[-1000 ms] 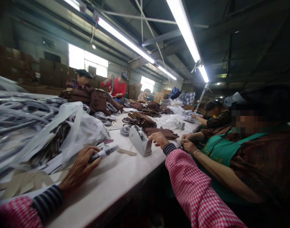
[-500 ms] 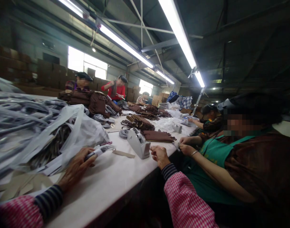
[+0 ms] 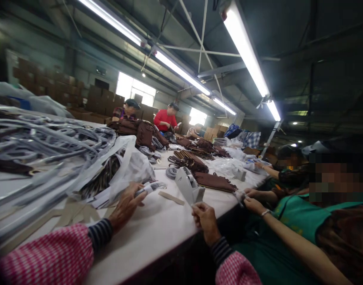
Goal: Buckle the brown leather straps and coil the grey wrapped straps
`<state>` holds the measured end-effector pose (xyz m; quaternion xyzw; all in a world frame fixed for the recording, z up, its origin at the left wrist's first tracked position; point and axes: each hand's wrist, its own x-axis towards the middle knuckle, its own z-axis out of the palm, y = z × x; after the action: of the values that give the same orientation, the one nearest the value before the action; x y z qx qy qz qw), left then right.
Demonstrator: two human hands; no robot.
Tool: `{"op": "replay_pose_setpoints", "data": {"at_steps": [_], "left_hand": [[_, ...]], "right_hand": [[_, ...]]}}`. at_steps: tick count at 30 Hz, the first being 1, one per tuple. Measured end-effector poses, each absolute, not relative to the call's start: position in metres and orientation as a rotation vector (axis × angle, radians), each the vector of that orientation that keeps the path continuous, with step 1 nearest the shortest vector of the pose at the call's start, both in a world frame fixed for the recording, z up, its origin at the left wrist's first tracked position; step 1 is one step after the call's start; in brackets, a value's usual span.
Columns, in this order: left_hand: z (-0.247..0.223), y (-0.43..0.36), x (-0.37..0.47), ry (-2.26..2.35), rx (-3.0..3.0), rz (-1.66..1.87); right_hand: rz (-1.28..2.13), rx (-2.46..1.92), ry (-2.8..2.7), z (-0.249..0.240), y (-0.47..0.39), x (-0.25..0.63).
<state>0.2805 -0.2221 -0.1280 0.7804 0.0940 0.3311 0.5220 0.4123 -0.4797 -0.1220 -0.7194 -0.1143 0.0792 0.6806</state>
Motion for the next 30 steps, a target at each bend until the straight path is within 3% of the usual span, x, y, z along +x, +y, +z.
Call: {"op": "replay_pose_setpoints", "data": {"at_steps": [7, 18, 30], "left_hand": [[-0.134, -0.229, 0.277, 0.115, 2.048, 0.904], [-0.142, -0.231, 0.282, 0.065, 2.066, 0.894], [-0.107, -0.248, 0.267, 0.176, 1.47, 0.437]], "right_hand": [[0.505, -1.182, -0.473, -0.123, -0.387, 0.337], [0.39, -1.195, -0.361, -0.137, -0.358, 0.342], [0.3, -1.245, -0.458, -0.148, -0.35, 0.347]]}}
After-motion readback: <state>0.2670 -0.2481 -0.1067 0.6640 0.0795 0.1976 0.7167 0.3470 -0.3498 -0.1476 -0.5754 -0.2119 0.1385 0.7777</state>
